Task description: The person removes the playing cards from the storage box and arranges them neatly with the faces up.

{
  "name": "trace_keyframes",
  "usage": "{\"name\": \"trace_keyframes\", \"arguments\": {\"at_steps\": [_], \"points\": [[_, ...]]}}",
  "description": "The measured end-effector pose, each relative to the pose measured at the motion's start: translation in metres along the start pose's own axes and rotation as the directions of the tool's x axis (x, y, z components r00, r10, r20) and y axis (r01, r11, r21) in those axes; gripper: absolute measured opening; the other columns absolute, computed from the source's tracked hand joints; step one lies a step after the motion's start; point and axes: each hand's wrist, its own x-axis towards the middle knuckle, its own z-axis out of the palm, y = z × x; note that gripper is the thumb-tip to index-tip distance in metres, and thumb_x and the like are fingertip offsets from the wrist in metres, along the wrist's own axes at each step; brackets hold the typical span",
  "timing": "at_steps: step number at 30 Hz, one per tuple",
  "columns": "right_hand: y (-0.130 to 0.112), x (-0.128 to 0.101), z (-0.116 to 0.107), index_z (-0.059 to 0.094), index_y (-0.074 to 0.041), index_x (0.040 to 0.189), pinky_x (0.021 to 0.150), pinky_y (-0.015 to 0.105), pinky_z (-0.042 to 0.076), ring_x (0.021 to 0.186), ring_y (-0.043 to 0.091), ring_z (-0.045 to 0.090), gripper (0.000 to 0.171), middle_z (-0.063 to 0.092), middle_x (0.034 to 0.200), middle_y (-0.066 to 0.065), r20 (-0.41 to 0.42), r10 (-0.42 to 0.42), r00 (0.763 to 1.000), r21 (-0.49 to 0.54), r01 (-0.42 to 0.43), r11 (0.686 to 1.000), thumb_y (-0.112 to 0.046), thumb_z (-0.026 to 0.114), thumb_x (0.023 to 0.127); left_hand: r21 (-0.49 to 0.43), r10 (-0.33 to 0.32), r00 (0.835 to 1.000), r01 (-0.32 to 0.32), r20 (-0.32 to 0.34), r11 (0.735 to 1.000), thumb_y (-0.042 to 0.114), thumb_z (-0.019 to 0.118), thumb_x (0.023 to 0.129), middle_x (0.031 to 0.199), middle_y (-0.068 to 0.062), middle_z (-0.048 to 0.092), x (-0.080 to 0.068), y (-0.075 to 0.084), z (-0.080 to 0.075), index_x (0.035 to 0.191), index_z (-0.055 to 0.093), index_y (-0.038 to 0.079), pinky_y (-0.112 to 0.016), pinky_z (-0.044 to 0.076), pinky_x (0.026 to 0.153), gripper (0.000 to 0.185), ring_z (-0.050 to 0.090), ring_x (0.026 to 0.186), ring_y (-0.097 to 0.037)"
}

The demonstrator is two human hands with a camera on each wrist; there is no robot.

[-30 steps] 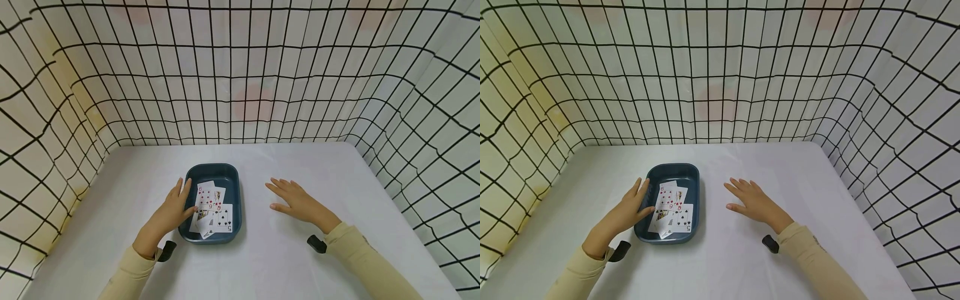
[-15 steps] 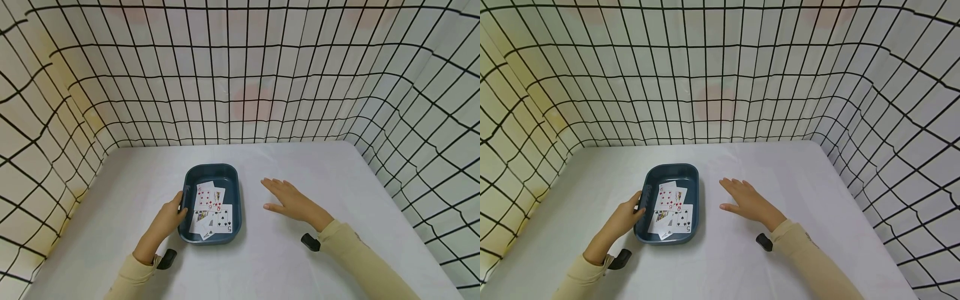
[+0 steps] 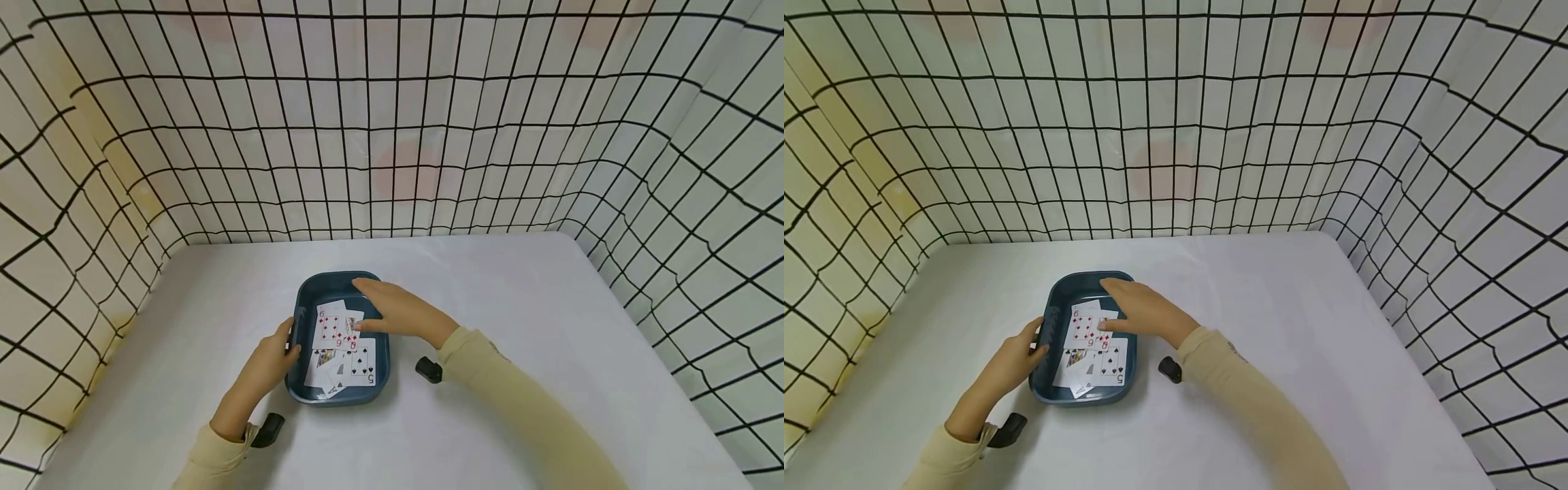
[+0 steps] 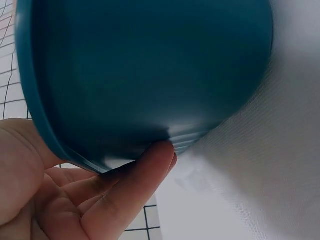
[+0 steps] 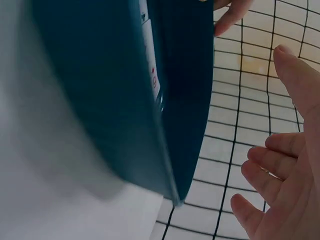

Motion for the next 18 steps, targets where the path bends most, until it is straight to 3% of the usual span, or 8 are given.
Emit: {"name": "trace_keyframes", "arguments": {"at_steps": [10,18], "points": [[-0.027,0.052,0.018,0.024,-0.009,0.143,0.102,0.03,0.023,0.129,0.017,0.027,0.089,0.026,0.145,0.005,0.04,0.018,0.999,0.074,-0.021,0.997,-0.052,0.062,0.075,0.032,0.057,0.998,-0.057,-0.026,0.998,0.003,0.056,0.085,0.105,-0.034,0.055,0.002,0.0,0.0,0.13,0.029,-0.014,-0.04,0.05,0.063,0.055,0.061,0.083,-0.034],[-0.027,0.073,0.053,0.025,-0.01,0.142,0.102,0.028,0.023,0.129,0.014,0.026,0.096,0.027,0.145,0.002,0.146,0.123,0.982,-0.023,-0.121,0.992,-0.053,0.07,0.068,0.06,0.048,0.999,-0.046,-0.023,0.997,0.003,0.056,0.085,0.103,-0.033,0.056,0.0,0.002,0.0,0.129,0.03,-0.014,-0.038,0.05,0.061,0.054,0.061,0.078,-0.03]]}}
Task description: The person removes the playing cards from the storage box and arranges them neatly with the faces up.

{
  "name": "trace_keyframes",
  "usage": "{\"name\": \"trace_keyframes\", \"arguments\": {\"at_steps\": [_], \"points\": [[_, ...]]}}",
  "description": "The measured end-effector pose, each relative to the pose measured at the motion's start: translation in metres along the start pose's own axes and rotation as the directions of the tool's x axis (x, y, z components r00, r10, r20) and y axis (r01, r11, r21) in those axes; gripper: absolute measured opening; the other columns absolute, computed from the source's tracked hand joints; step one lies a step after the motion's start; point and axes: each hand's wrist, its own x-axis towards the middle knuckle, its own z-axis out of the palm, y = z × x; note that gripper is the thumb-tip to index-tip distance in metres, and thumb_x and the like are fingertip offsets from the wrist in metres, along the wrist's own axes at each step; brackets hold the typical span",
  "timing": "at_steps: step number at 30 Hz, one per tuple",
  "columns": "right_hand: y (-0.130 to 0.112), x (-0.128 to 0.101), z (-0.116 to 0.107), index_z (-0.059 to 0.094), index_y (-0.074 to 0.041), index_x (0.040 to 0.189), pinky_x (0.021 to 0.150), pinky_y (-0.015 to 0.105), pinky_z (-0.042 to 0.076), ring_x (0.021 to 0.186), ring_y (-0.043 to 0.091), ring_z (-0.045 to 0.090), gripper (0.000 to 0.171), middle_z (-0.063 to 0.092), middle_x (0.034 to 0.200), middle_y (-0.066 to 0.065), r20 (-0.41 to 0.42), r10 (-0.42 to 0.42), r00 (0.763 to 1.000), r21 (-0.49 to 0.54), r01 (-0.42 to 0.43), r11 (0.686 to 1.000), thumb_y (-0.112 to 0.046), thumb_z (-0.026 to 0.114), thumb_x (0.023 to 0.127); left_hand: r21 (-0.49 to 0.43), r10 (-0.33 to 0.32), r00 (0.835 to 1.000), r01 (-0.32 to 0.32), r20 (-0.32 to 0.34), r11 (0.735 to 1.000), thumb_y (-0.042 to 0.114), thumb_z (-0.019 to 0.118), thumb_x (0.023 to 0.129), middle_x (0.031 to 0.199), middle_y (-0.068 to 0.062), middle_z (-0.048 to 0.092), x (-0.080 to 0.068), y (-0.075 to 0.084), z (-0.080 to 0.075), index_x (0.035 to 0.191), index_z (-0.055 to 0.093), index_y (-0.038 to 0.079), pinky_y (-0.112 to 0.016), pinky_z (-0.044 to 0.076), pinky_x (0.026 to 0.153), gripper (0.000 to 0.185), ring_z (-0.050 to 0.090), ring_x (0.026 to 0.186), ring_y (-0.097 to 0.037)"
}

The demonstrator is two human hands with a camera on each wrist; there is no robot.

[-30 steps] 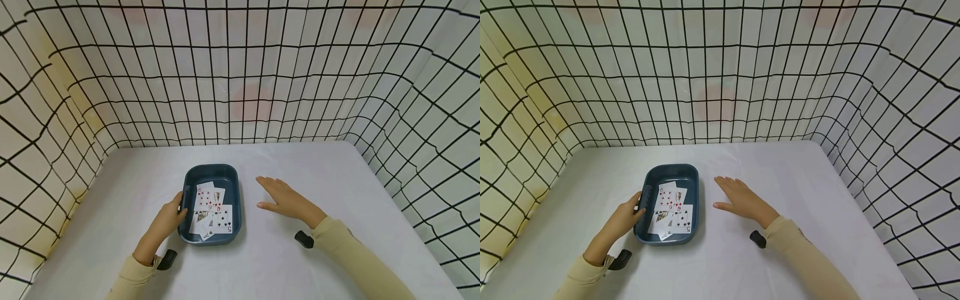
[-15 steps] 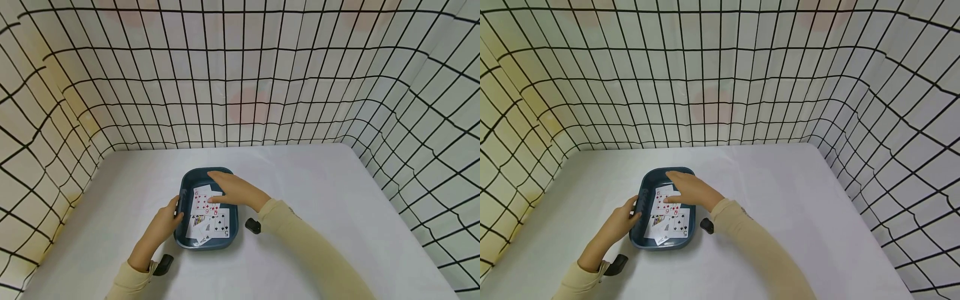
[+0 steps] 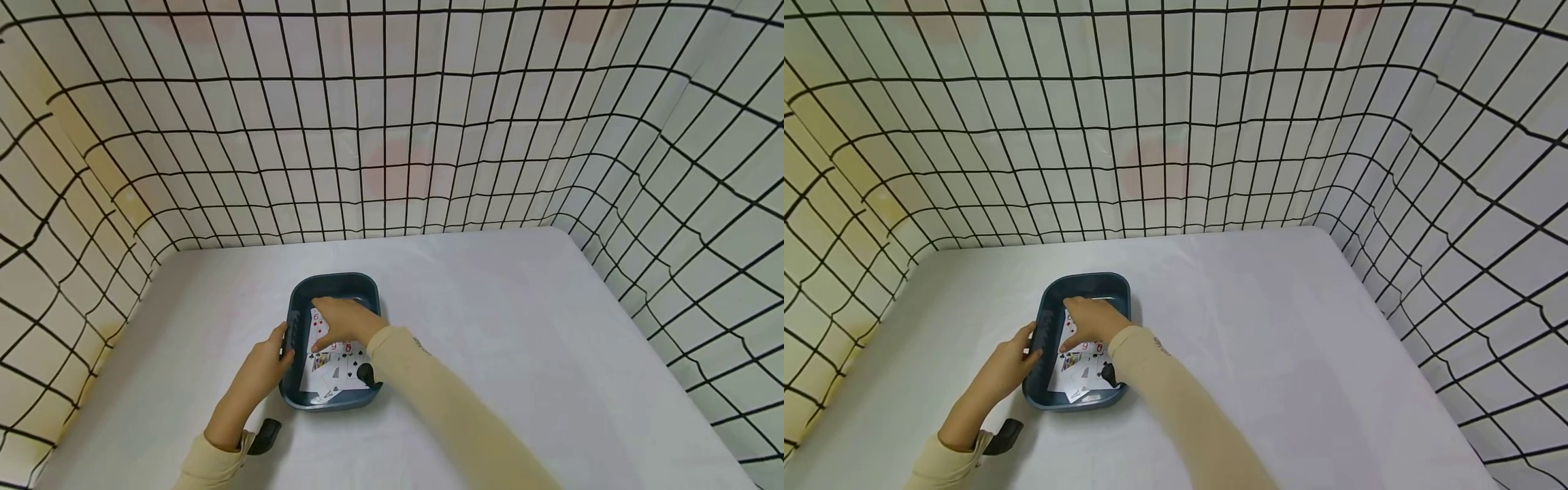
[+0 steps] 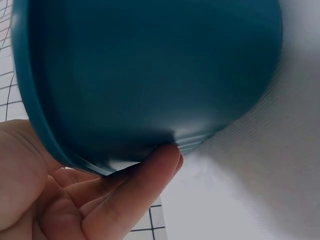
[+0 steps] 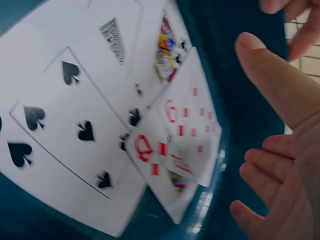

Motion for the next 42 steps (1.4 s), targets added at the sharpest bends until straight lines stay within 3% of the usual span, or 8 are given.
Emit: {"name": "trace_keyframes", "arguments": {"at_steps": [9,17,24,30,37,42], "points": [[0.0,0.005,0.021,0.027,-0.005,0.14,0.102,0.034,0.025,0.13,0.017,0.026,0.103,0.028,0.144,0.006,0.068,0.067,0.995,-0.118,-0.059,0.991,-0.053,0.074,0.063,0.019,0.007,1.0,-0.007,-0.005,1.0,0.002,0.057,0.084,0.096,-0.033,0.058,-0.005,0.004,-0.001,0.128,0.031,-0.015,-0.04,0.05,0.058,0.053,0.061,0.074,-0.031],[-0.003,0.008,0.024,0.032,-0.007,0.139,0.1,0.036,0.028,0.125,0.019,0.033,0.094,0.035,0.138,0.007,0.05,0.095,0.994,-0.131,-0.087,0.988,-0.046,0.075,0.066,0.021,0.002,1.0,-0.002,-0.014,1.0,0.003,0.057,0.084,0.098,-0.033,0.057,-0.005,0.004,0.0,0.129,0.031,-0.015,-0.039,0.05,0.059,0.054,0.061,0.075,-0.031],[-0.003,0.006,0.021,0.036,-0.003,0.135,0.098,0.034,0.029,0.104,0.019,0.037,0.1,0.041,0.117,0.008,0.048,0.147,0.988,-0.112,-0.14,0.984,-0.05,0.078,0.058,0.019,-0.003,1.0,0.004,-0.016,1.0,0.003,0.057,0.084,0.102,-0.034,0.056,-0.004,0.004,0.0,0.129,0.03,-0.015,-0.042,0.05,0.063,0.055,0.061,0.08,-0.035],[-0.002,0.002,0.019,0.043,-0.005,0.128,0.092,0.033,0.031,0.095,0.018,0.036,0.095,0.039,0.103,0.005,0.041,0.153,0.987,-0.095,-0.149,0.984,-0.051,0.08,0.054,0.019,-0.012,1.0,0.012,-0.005,1.0,0.003,0.057,0.085,0.106,-0.034,0.054,-0.004,0.004,0.0,0.13,0.03,-0.014,-0.042,0.05,0.065,0.055,0.061,0.083,-0.035],[-0.001,0.001,0.008,0.04,-0.006,0.131,0.092,0.033,0.034,0.1,0.018,0.042,0.094,0.04,0.114,0.006,0.047,0.118,0.992,-0.095,-0.113,0.989,-0.052,0.078,0.058,0.028,-0.011,1.0,0.011,-0.003,1.0,0.003,0.057,0.085,0.104,-0.035,0.055,-0.004,0.005,0.0,0.129,0.03,-0.015,-0.041,0.05,0.063,0.056,0.061,0.081,-0.034],[0.002,-0.007,-0.015,0.037,-0.006,0.133,0.093,0.032,0.036,0.106,0.019,0.043,0.092,0.038,0.125,0.01,0.021,0.065,0.998,-0.041,-0.064,0.997,-0.048,0.077,0.062,0.036,-0.019,1.0,0.019,-0.002,0.999,0.003,0.057,0.085,0.105,-0.035,0.055,-0.003,0.004,0.001,0.13,0.029,-0.015,-0.04,0.05,0.063,0.056,0.061,0.081,-0.034]]}}
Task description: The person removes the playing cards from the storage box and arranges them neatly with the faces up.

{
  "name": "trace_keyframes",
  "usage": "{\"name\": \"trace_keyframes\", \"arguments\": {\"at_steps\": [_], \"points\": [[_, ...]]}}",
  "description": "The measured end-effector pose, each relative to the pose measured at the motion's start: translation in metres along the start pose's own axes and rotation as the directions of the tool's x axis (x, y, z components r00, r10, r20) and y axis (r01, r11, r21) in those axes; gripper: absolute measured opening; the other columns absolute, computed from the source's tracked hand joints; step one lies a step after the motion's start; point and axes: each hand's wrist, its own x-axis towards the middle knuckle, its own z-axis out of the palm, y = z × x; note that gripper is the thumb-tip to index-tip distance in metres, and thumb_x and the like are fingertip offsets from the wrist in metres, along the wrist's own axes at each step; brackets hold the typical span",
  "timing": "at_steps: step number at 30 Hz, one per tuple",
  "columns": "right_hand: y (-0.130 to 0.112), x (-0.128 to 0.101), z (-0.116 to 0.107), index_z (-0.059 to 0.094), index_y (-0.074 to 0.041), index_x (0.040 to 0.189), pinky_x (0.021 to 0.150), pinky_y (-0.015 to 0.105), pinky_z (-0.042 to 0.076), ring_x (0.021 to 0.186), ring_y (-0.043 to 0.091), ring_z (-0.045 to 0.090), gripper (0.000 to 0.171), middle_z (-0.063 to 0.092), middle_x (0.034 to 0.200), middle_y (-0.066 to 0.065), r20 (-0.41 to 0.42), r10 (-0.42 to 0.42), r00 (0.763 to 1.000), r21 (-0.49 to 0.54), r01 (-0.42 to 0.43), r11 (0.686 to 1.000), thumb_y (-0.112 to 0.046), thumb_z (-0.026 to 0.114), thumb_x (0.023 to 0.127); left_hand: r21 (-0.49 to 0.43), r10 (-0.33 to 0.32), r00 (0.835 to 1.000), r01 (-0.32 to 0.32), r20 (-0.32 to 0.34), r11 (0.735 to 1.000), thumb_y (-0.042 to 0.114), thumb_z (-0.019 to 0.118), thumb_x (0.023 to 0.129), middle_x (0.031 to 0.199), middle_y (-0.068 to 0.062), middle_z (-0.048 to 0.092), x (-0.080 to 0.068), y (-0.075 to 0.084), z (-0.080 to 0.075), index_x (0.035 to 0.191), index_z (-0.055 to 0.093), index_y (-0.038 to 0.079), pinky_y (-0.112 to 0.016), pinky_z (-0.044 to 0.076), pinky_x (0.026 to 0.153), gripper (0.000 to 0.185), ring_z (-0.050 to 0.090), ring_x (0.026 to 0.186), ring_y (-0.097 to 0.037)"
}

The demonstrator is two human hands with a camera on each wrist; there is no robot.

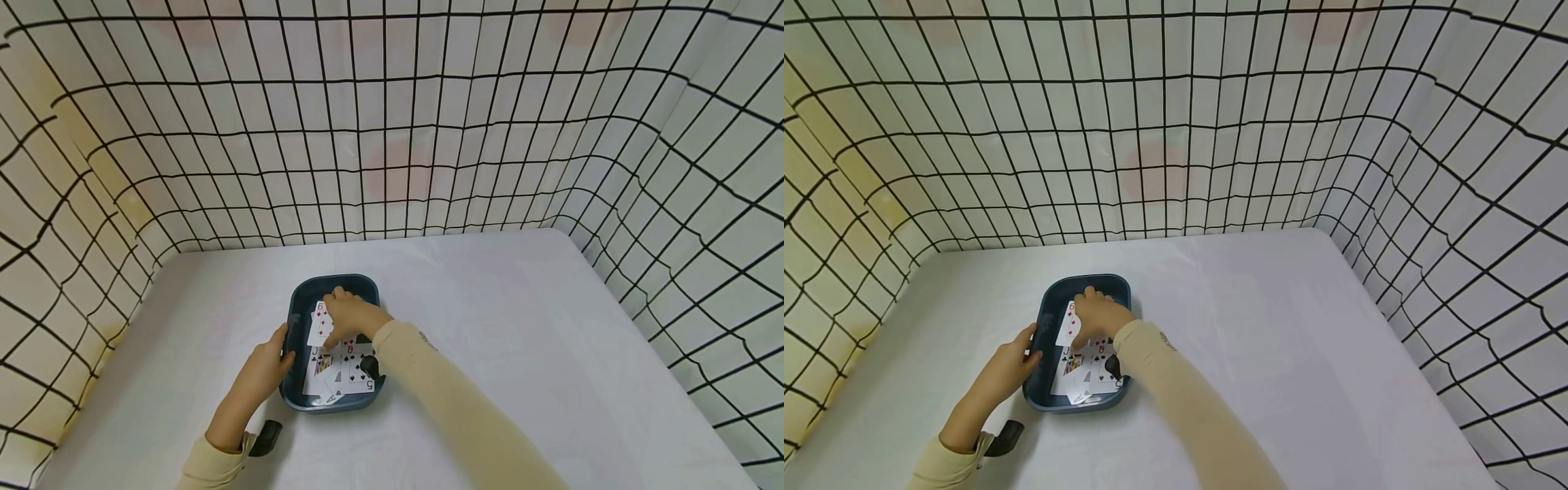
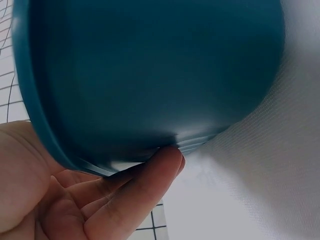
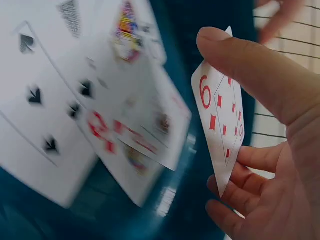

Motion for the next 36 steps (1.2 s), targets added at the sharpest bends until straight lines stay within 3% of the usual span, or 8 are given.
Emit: {"name": "trace_keyframes", "arguments": {"at_steps": [7,14,23,29,36], "points": [[0.028,-0.022,-0.033,0.025,-0.006,0.14,0.095,0.031,0.034,0.113,0.019,0.038,0.097,0.028,0.135,0.012,-0.059,-0.064,0.996,0.153,0.072,0.986,-0.038,0.078,0.065,-0.011,-0.027,1.0,0.027,0.008,1.0,0.003,0.056,0.085,0.11,-0.035,0.052,0.0,0.0,0.001,0.131,0.028,-0.014,-0.042,0.05,0.066,0.056,0.06,0.087,-0.038],[0.081,-0.044,-0.045,0.021,-0.006,0.142,0.096,0.03,0.031,0.114,0.018,0.034,0.099,0.023,0.138,0.011,-0.08,0.022,0.997,0.239,-0.002,0.971,-0.026,0.08,0.066,-0.02,-0.047,0.999,0.047,0.023,0.999,0.005,0.055,0.087,0.111,-0.035,0.051,0.001,-0.001,0.002,0.132,0.026,-0.013,-0.041,0.05,0.065,0.057,0.06,0.086,-0.036],[0.125,-0.052,-0.012,0.022,-0.006,0.143,0.101,0.038,0.025,0.126,0.023,0.026,0.095,0.024,0.142,0.01,0.031,0.115,0.993,0.192,-0.119,0.974,-0.019,0.079,0.067,-0.01,-0.037,0.999,0.037,0.014,0.999,0.005,0.056,0.086,0.11,-0.035,0.052,0.002,-0.001,0.0,0.132,0.027,-0.014,-0.041,0.05,0.065,0.057,0.06,0.086,-0.037],[0.135,-0.05,0.013,0.025,-0.011,0.143,0.103,0.042,0.021,0.131,0.023,0.018,0.094,0.022,0.145,0.006,0.102,0.143,0.985,0.199,-0.161,0.967,-0.021,0.079,0.066,-0.017,-0.033,0.999,0.033,0.013,0.999,0.004,0.056,0.086,0.11,-0.035,0.052,0.002,-0.001,0.0,0.132,0.027,-0.014,-0.042,0.05,0.066,0.057,0.06,0.088,-0.038],[0.136,-0.047,0.023,0.027,-0.013,0.142,0.104,0.04,0.019,0.132,0.02,0.017,0.091,0.024,0.146,0.002,0.102,0.15,0.983,0.172,-0.166,0.971,-0.021,0.079,0.067,-0.012,-0.023,1.0,0.023,0.001,1.0,0.004,0.056,0.086,0.109,-0.035,0.052,0.002,-0.002,0.002,0.131,0.027,-0.014,-0.042,0.05,0.065,0.057,0.06,0.086,-0.037]]}}
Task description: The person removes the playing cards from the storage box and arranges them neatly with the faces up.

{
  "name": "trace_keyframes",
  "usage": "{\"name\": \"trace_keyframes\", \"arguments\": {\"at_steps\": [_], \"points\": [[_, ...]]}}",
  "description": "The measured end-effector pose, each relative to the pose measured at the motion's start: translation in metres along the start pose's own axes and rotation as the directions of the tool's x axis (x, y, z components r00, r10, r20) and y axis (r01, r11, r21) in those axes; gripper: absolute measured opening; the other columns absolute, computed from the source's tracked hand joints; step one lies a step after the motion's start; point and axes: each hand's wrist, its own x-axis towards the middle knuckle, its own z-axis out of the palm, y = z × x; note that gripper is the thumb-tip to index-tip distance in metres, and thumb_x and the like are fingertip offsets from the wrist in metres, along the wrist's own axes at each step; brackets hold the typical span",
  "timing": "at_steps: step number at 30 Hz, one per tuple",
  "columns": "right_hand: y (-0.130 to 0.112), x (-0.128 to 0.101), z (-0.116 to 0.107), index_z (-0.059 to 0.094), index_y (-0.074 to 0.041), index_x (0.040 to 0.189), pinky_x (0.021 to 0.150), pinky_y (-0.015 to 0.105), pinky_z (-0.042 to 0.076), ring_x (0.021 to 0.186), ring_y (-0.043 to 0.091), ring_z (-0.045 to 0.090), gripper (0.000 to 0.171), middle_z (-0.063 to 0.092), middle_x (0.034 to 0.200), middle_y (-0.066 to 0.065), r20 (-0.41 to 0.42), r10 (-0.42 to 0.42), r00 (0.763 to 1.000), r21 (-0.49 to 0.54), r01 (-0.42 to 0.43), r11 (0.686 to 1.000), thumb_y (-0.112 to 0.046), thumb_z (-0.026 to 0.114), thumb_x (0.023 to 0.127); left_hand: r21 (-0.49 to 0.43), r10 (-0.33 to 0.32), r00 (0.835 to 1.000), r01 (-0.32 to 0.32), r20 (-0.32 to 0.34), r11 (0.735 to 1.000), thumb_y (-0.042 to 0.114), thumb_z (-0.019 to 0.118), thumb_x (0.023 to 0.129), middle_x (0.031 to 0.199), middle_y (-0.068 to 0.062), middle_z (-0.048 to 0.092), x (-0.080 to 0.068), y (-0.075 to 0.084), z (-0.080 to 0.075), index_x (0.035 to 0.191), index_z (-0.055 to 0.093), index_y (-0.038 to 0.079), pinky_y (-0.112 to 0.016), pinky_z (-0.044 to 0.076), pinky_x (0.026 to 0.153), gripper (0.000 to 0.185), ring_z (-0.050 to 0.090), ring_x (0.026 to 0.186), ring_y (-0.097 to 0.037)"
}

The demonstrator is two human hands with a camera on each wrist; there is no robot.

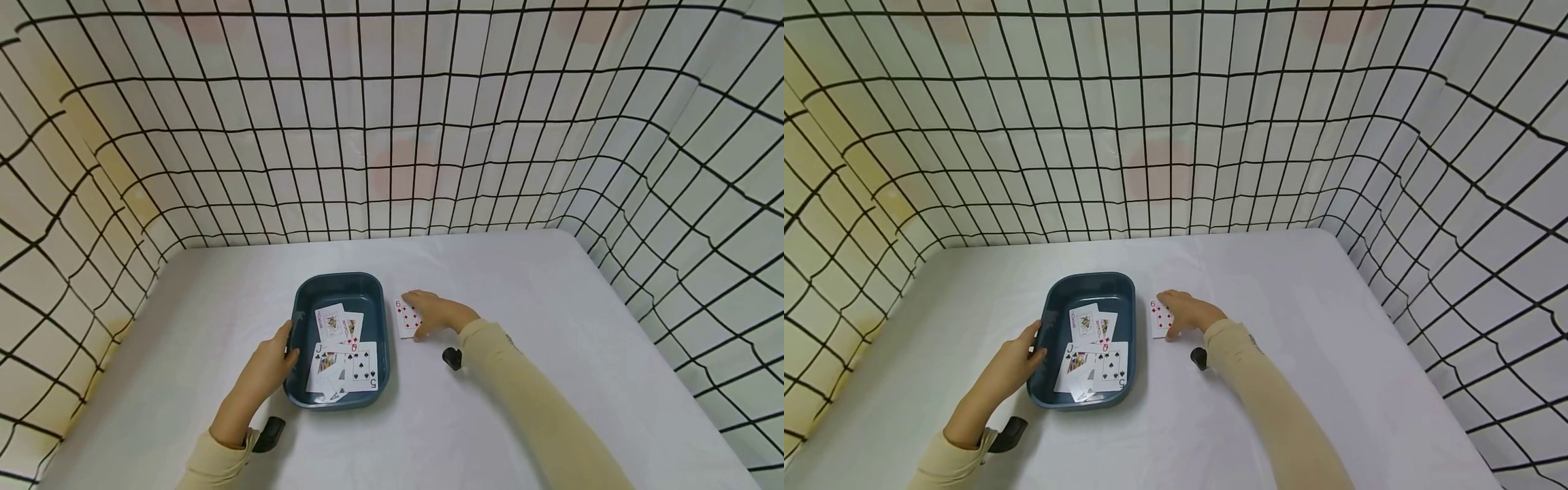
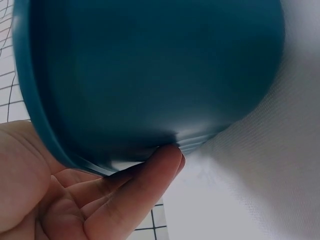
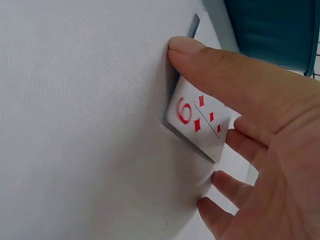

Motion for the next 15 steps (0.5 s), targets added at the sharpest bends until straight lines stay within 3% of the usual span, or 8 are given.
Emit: {"name": "trace_keyframes", "arguments": {"at_steps": [7,15], "points": [[-0.001,-0.0032,-0.0003,0.027,-0.013,0.142,0.105,0.035,0.017,0.132,0.018,0.017,0.09,0.024,0.146,0.001,-0.002,-0.01,1.0,-0.014,0.01,1.0,-0.021,0.078,0.069,0.003,-0.009,1.0,0.009,-0.001,1.0,0.004,0.056,0.086,0.112,-0.035,0.051,0.0006,0.0001,0.0014,0.132,0.027,-0.014,-0.043,0.05,0.067,0.057,0.059,0.089,-0.039],[-0.0038,-0.004,-0.0047,0.028,-0.01,0.141,0.104,0.036,0.018,0.131,0.02,0.021,0.09,0.027,0.145,0.003,-0.015,-0.008,1.0,0.042,0.009,0.999,-0.02,0.079,0.068,0.011,-0.021,1.0,0.021,0.005,1.0,0.004,0.056,0.086,0.113,-0.035,0.051,0.0005,0.002,0.0011,0.132,0.027,-0.013,-0.043,0.05,0.067,0.057,0.059,0.089,-0.038]]}}
